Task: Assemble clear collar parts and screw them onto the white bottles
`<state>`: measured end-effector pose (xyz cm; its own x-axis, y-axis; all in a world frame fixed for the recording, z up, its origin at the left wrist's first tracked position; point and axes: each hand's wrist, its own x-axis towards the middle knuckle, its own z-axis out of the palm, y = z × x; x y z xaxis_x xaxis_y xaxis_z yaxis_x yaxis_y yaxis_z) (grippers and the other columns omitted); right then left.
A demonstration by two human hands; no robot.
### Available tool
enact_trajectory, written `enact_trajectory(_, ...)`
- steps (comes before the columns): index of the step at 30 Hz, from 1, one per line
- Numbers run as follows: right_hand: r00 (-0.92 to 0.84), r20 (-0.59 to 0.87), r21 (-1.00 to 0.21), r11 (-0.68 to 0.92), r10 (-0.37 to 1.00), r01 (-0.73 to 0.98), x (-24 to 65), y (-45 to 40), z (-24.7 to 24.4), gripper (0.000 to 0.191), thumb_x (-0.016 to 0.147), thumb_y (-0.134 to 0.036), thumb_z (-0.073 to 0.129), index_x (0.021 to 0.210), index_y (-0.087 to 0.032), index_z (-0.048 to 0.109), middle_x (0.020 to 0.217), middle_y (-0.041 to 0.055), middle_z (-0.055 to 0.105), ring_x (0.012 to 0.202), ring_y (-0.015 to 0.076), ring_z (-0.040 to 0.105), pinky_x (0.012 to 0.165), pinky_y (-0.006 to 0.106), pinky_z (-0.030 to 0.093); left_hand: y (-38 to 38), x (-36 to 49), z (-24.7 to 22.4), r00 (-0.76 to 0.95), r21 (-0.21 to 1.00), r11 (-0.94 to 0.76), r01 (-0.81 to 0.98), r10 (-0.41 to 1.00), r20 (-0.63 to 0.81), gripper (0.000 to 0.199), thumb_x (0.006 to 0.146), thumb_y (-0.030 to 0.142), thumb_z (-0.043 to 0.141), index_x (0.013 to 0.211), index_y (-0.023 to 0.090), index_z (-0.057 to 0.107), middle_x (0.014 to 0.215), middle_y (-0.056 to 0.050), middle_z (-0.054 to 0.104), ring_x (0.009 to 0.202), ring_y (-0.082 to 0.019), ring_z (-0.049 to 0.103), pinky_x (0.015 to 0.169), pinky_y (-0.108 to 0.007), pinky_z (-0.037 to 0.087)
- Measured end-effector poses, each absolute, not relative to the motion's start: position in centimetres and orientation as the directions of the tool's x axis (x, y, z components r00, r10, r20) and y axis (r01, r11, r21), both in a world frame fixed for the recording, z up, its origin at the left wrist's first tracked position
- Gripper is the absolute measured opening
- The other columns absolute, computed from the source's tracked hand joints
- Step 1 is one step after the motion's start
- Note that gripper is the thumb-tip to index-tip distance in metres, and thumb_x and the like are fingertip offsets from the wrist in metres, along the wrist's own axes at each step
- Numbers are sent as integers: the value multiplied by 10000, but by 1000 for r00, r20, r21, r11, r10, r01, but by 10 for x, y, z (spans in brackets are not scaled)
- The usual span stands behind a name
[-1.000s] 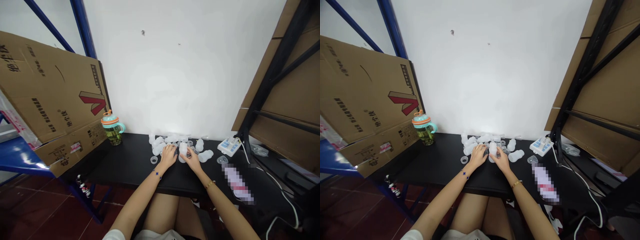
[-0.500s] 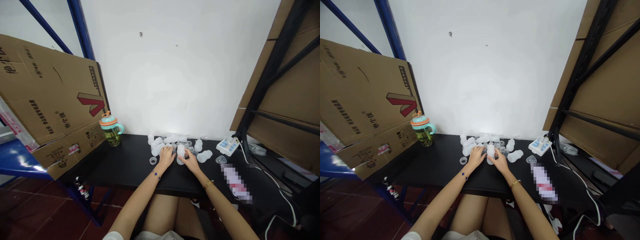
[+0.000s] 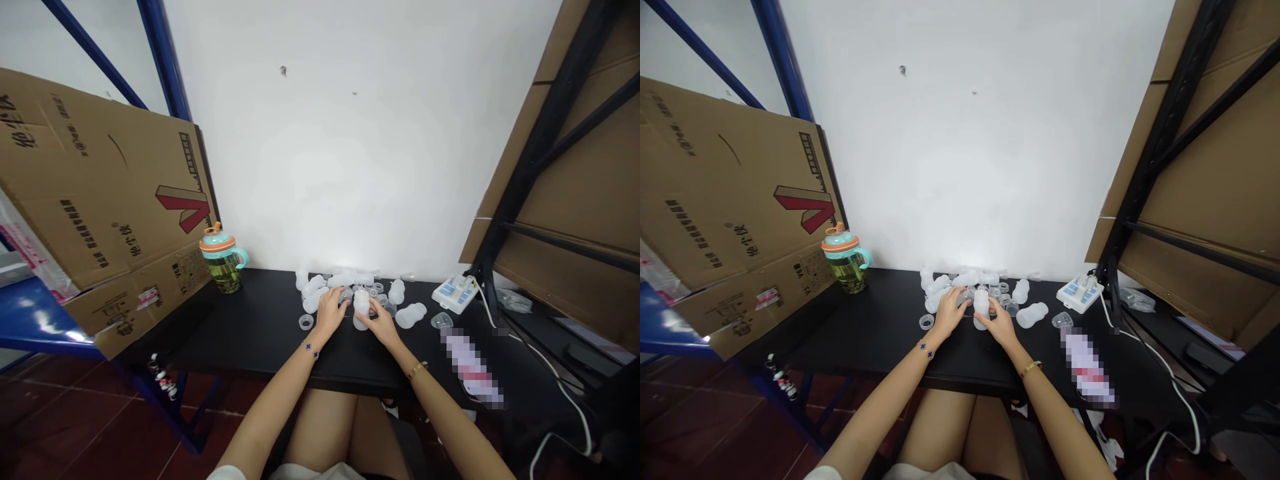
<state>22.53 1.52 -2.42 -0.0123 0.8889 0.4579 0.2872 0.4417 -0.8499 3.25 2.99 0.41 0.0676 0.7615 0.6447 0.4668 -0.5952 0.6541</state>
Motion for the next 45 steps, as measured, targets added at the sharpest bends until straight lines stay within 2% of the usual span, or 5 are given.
enact_trajectory(11,-40,434,-814,411,900,411,224,14,-21,678,718,-480,770,1302,-190,584,1096,117,741,1001,302,694,714,357,579,44,29,6,-142,861,-505,-57,858,493,332,790,291,764,1092,209,652,1226,-116,652,1160,-279,625,968,-404,514)
enact_trajectory(22,-36,432,-826,412,901,384,225,15,-23,677,734,-485,751,1312,-180,578,1085,114,737,969,289,698,580,281,549,44,25,16,-32,818,-183,-545,980,198,345,782,352,810,1001,151,633,1012,-123,730,910,-239,731,845,-376,595)
enact_trajectory(35,-25,449,-821,423,893,382,226,19,-29,655,738,-491,752,1289,-175,590,1021,102,746,957,292,697,705,341,563,44,23,20,106,713,37,-700,993,53,315,933,423,639,944,108,651,768,-99,735,589,-132,693,580,-209,584)
enact_trajectory(39,-25,445,-821,419,895,388,225,19,-30,655,741,-497,745,1288,-173,588,1026,105,739,954,292,695,665,322,553,45,24,20,114,703,46,-709,992,49,292,924,411,656,928,119,644,795,-104,740,605,-134,694,578,-210,581)
enact_trajectory(45,-8,467,-815,433,884,386,224,16,-26,626,723,-475,760,1260,-187,622,1009,85,745,928,274,700,700,325,558,45,24,18,96,688,14,-726,992,80,203,827,276,776,922,151,647,936,-90,743,849,-184,726,697,-232,583)
